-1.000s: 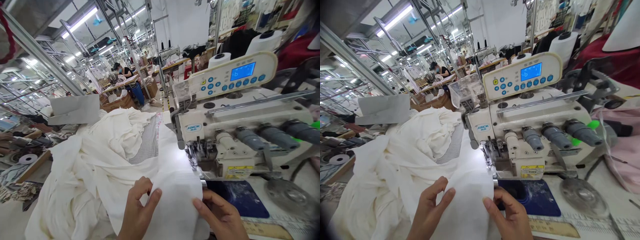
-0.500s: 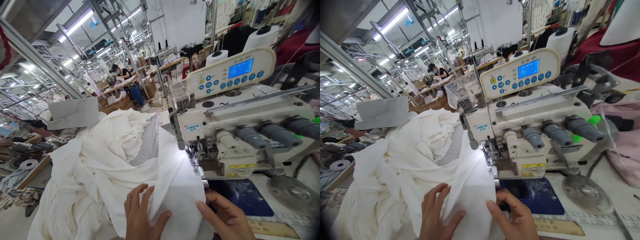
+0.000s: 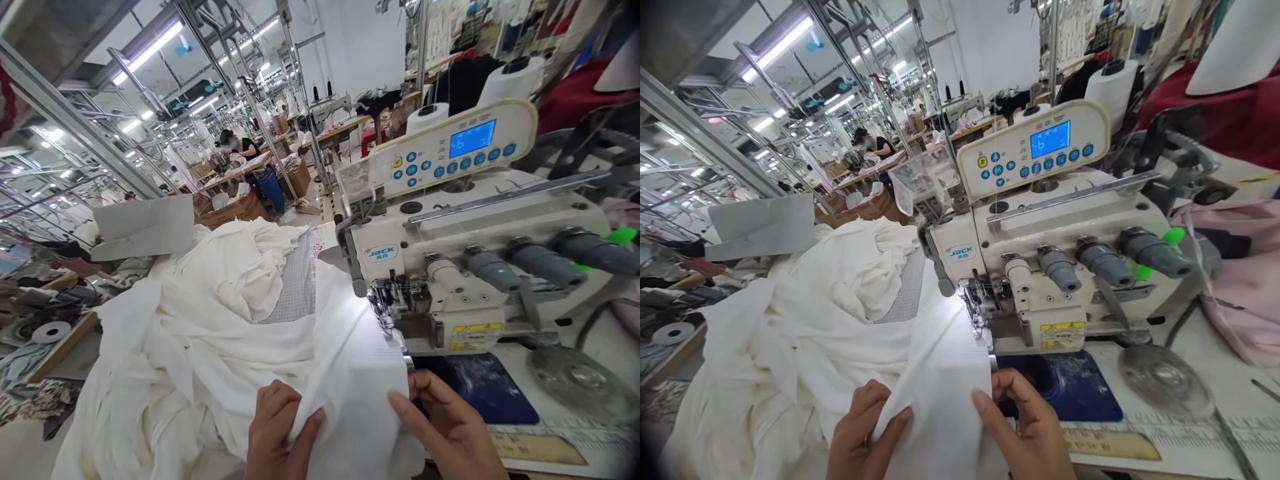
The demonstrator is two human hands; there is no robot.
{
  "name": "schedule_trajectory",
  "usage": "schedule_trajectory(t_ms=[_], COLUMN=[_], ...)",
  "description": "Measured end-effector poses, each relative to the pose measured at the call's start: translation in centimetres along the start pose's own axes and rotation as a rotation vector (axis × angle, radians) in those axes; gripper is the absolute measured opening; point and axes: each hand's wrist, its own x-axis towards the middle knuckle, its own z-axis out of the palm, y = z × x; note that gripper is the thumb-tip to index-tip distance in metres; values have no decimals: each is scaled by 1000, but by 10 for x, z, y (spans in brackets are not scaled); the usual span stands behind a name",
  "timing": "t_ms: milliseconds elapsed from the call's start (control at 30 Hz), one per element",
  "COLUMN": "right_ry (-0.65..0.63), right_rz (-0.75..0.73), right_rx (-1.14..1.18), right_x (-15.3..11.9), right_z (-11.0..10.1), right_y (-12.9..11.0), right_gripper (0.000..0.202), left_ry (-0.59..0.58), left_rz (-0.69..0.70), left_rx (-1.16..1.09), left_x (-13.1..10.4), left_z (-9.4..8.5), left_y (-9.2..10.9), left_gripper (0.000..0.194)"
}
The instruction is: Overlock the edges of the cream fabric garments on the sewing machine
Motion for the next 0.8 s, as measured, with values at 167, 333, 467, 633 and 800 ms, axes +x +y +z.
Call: schedule_trajectory(t_ms=[167, 333, 467, 633, 800], right_ry=[-46, -30, -25, -22, -3], right_rz=[23, 8, 12, 26, 17], right_rx=[-4, 26, 11, -7, 36], right_x=[1, 3, 3, 2, 2], right_z=[-5, -3, -3, -4, -3], right_y=[8, 4, 0, 0, 0], right_gripper=[25, 23, 25, 28, 25], left_ry=[-61, -105, -161, -117, -101], left_rz=[-108, -171, -186, -232, -297], left_rx=[-77, -83, -75, -111, -178], left_x=[4, 14, 24, 37, 56], left_z=[-3, -6, -10, -11, -13], left_y=[4, 6, 8, 13, 14], left_gripper=[30, 33, 35, 34, 34])
